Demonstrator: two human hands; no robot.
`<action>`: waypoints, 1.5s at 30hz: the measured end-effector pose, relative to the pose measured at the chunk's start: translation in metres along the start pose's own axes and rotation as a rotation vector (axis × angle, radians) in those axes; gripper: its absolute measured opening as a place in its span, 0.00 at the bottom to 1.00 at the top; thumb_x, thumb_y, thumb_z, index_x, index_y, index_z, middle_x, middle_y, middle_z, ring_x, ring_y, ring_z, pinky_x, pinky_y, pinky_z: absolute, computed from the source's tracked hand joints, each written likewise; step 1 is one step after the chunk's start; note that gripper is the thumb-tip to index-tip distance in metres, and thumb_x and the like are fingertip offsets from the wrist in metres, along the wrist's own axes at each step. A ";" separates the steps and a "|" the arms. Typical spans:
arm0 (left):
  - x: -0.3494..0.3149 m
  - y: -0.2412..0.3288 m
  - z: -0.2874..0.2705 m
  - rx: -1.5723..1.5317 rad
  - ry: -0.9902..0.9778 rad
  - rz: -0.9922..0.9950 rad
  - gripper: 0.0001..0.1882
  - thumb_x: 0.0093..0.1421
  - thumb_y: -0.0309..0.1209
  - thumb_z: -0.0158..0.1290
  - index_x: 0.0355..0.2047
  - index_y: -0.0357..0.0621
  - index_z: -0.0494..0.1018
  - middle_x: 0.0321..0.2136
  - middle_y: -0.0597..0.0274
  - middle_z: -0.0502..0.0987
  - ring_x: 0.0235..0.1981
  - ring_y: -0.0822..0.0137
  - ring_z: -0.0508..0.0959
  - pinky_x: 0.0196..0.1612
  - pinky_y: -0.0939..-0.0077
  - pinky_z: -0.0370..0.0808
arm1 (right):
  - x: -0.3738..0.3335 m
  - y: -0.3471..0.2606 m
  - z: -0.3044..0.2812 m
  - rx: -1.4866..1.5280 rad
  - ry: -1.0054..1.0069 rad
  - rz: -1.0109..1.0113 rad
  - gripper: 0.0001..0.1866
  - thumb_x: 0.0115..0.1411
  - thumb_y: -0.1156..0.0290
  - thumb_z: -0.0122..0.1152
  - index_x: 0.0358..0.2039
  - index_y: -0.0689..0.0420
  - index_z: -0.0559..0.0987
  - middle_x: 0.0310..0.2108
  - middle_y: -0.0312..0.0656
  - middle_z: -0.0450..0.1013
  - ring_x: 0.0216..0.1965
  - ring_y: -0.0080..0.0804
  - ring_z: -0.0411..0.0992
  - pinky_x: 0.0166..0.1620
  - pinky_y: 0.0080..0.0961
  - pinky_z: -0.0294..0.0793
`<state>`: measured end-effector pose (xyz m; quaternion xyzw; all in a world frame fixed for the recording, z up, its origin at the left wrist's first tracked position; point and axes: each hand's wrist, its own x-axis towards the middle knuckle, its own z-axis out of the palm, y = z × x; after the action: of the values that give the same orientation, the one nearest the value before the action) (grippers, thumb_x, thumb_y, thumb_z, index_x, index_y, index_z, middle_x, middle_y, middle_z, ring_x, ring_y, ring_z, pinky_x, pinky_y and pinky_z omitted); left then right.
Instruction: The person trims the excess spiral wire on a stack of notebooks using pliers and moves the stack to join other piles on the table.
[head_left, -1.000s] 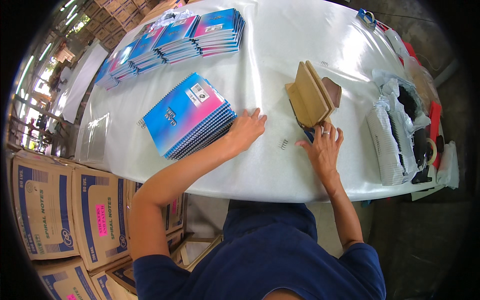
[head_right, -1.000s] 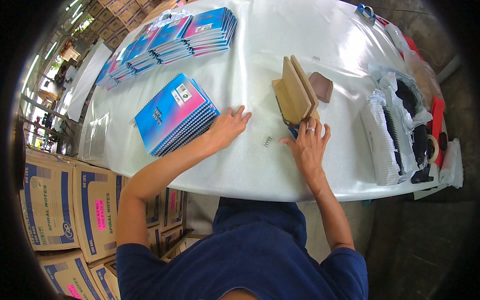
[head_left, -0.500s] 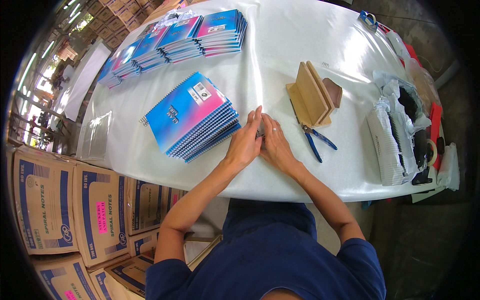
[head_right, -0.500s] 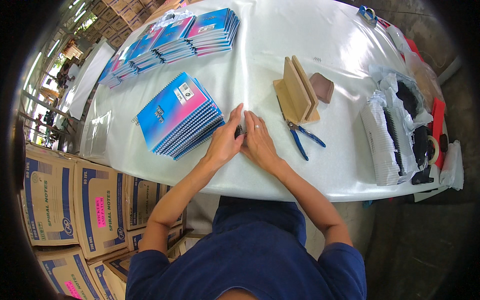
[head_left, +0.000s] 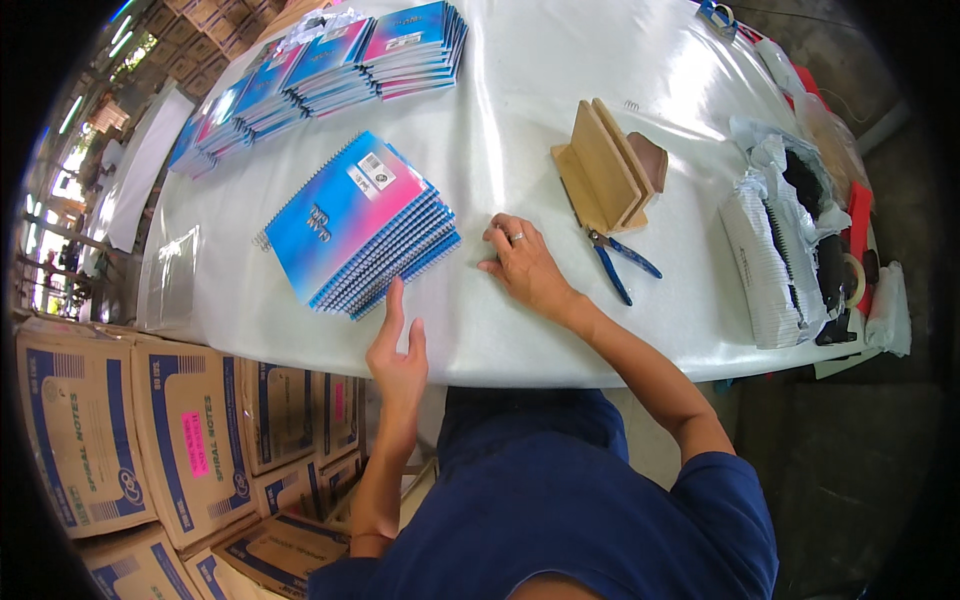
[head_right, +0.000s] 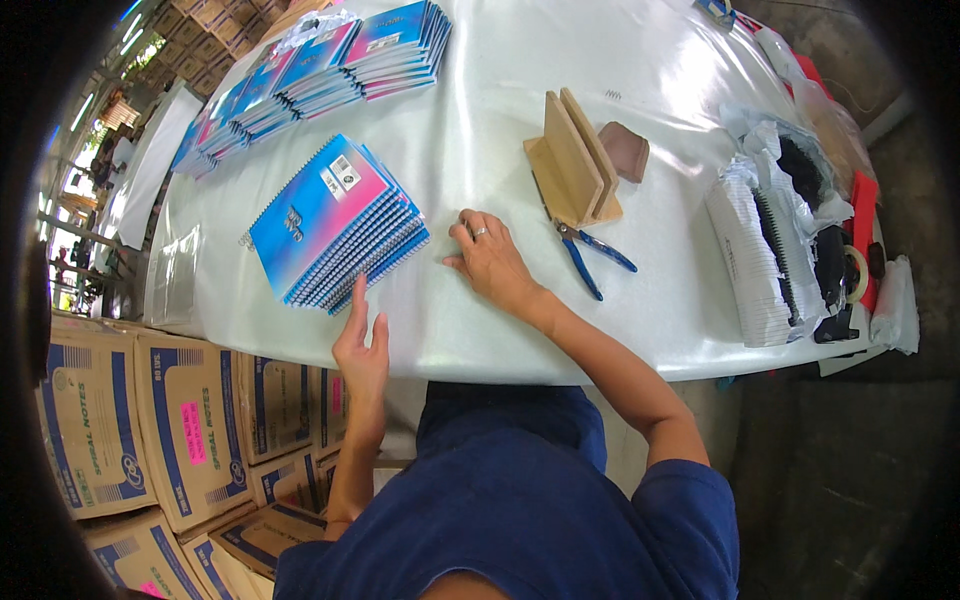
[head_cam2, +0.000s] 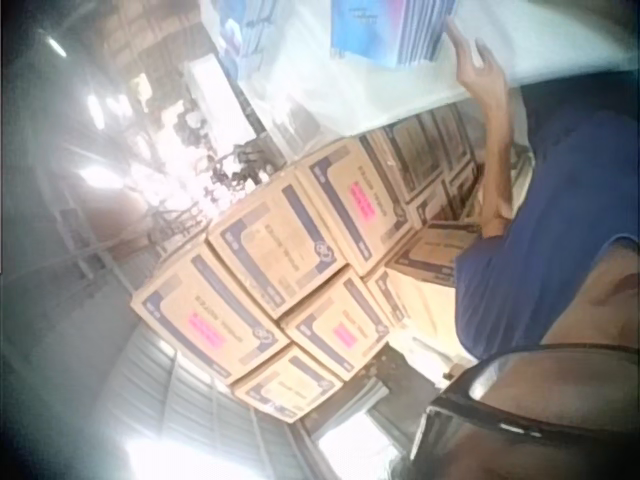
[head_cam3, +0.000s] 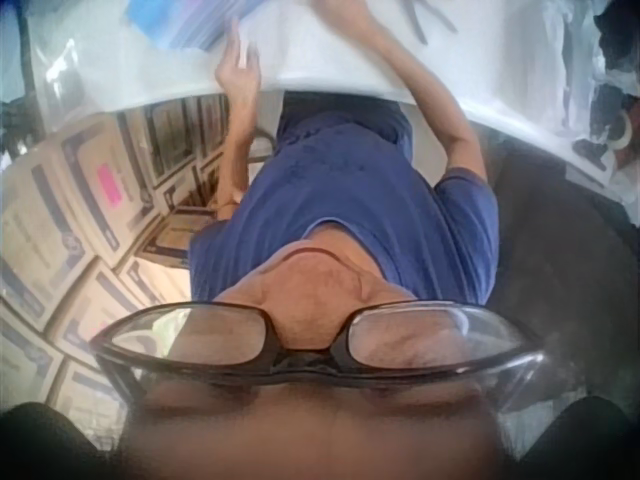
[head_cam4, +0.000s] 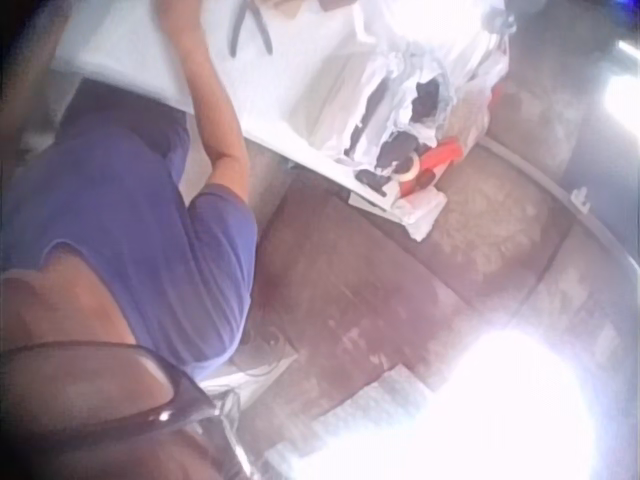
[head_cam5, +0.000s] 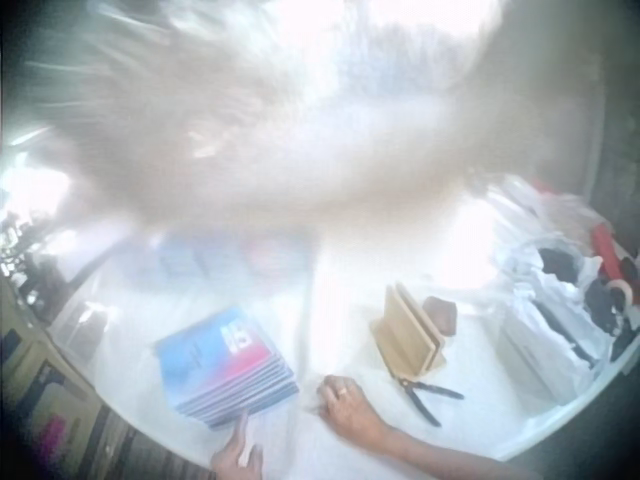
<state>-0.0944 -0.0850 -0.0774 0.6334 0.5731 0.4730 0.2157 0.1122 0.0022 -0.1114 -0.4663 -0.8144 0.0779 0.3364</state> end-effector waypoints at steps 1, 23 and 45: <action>-0.004 0.000 -0.003 0.065 0.023 0.032 0.28 0.56 0.13 0.48 0.59 0.34 0.65 0.58 0.48 0.69 0.60 0.59 0.67 0.60 0.72 0.61 | -0.002 -0.001 -0.003 -0.088 -0.010 -0.010 0.18 0.56 0.63 0.61 0.40 0.61 0.70 0.48 0.51 0.64 0.54 0.47 0.62 0.53 0.38 0.66; -0.010 -0.047 -0.014 0.225 0.332 -0.302 0.49 0.56 0.30 0.59 0.69 0.43 0.37 0.62 0.40 0.59 0.61 0.49 0.65 0.60 0.63 0.63 | 0.003 0.281 -0.361 -0.830 0.557 0.697 0.22 0.62 0.52 0.53 0.28 0.59 0.82 0.30 0.56 0.77 0.34 0.56 0.76 0.36 0.49 0.73; 0.027 -0.144 -0.040 0.341 0.225 -0.171 0.35 0.47 0.35 0.66 0.53 0.33 0.65 0.42 0.49 0.79 0.47 0.50 0.76 0.58 0.58 0.60 | -0.048 0.032 -0.161 -0.416 -0.280 0.237 0.24 0.56 0.50 0.60 0.31 0.63 0.77 0.25 0.51 0.75 0.32 0.45 0.76 0.35 0.39 0.75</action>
<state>-0.2060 -0.0348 -0.1669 0.5530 0.7171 0.4168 0.0794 0.2510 -0.0490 -0.0251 -0.6022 -0.7911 0.0116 0.1062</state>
